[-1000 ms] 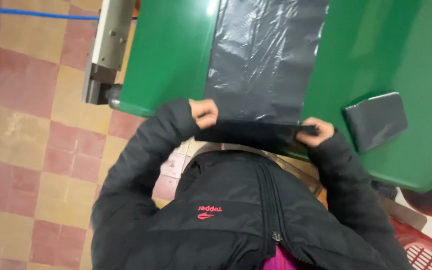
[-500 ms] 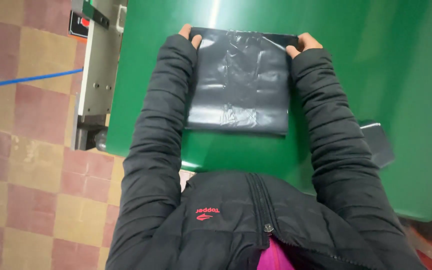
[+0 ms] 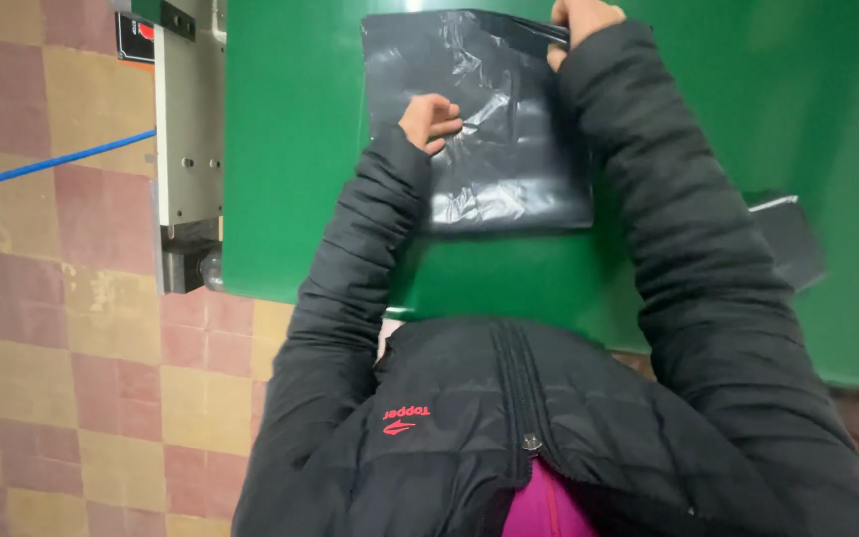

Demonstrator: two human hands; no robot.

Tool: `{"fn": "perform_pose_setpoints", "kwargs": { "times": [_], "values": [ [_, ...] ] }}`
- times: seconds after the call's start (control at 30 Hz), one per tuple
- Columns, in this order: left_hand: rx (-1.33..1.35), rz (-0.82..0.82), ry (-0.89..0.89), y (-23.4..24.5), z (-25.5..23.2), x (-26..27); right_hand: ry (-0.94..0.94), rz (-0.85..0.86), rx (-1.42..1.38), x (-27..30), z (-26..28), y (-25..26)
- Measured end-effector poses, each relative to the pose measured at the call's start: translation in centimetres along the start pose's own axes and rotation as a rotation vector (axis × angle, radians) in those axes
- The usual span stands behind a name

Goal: Folding large plastic bags on a conveyor belt and placing them into a red crate.

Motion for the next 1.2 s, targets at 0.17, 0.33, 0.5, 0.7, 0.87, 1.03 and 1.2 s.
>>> {"fn": "perform_pose_setpoints", "kwargs": {
  "times": [0.17, 0.33, 0.5, 0.7, 0.87, 1.03, 1.2],
  "values": [
    [1.559, 0.192, 0.463, -3.5, 10.6, 5.6, 0.55, -0.402, -0.048, 16.2, 7.1, 6.2],
    [1.478, 0.129, 0.087, 0.0, 10.9, 6.7, 0.516, -0.424, 0.024, 23.0, 6.2, 1.8],
    [0.693, -0.079, 0.075, 4.1, 8.9, 10.1, 0.437, -0.403, 0.072, 23.8, 5.1, -0.7],
    [-0.899, 0.196, -0.797, 3.5, -12.2, 16.1, 0.399, -0.416, 0.224, 24.2, 10.0, -0.1],
    [-0.916, 1.105, -0.235, -3.6, -7.8, 16.4, 0.545, -0.083, -0.019, 26.8, 16.6, -7.6],
    [-0.039, 1.066, -0.548, -9.4, -6.9, 13.4, 0.411, 0.048, -0.325, 29.1, 8.3, -16.0],
    [0.141, 0.993, -0.047, -13.1, 9.9, 6.3, -0.195, 0.005, -0.83, 27.7, 1.2, -12.7]
  ]
}}
Point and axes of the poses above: each hand's wrist, its own x-axis away from the middle knuckle, its own y-axis out of the back of the hand, z = x × y, the point moved 10 cm from there along -x, towards the middle knuckle, and after that the axes turned 11 degrees about -y, right-handed, at the moved point
